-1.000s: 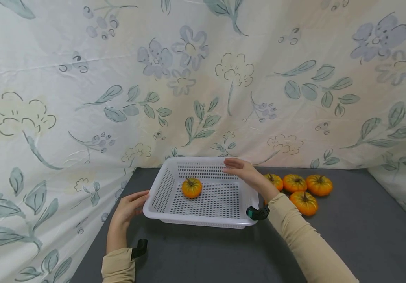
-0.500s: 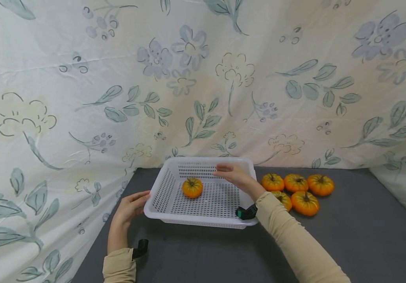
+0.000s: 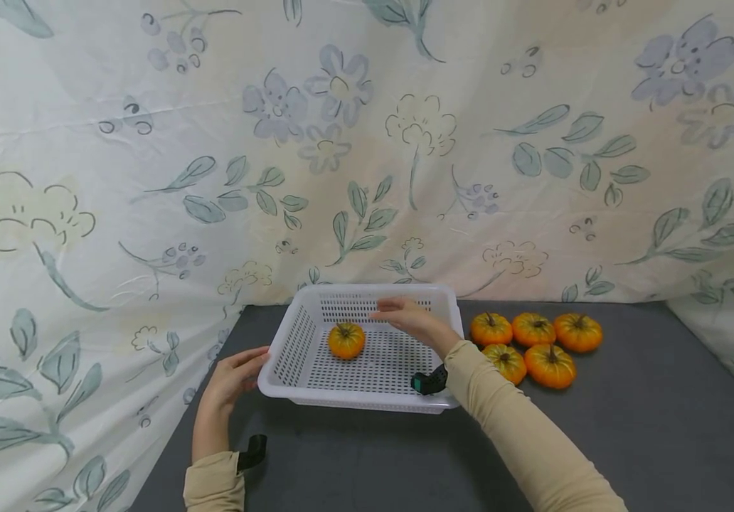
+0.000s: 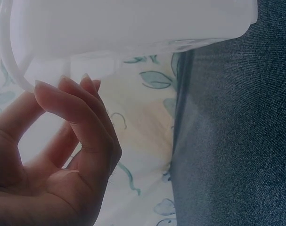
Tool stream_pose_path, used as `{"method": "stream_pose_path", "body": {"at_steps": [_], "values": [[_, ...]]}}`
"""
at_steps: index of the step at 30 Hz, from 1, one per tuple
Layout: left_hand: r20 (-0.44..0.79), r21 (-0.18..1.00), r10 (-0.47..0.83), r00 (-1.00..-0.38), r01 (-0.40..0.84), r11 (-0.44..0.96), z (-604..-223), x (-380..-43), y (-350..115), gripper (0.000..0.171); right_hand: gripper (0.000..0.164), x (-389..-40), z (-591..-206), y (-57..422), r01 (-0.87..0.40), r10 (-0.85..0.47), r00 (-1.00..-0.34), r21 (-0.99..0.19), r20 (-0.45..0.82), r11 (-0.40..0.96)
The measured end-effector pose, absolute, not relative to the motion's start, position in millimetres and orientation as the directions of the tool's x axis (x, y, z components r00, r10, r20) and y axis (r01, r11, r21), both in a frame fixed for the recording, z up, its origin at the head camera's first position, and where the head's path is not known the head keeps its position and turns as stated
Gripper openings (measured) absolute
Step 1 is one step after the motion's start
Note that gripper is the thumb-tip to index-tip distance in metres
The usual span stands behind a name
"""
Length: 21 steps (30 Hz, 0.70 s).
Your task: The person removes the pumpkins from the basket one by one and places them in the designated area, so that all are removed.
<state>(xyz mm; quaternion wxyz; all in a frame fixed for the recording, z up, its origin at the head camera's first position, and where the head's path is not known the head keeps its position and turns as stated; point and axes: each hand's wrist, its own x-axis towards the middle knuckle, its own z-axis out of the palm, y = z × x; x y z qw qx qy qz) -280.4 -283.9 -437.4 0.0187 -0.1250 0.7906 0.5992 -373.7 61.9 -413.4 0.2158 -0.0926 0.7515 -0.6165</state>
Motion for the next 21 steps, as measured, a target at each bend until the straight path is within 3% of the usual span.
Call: {"method": "stream_pose_path", "body": {"at_steps": [21], "values": [[-0.172, 0.949, -0.16, -0.972, -0.207, 0.237, -439, -281, -285, 0.059, 0.089, -377, -428, 17, 0.213, -0.487, -0.803, -0.929, -0.343, 0.303]]}}
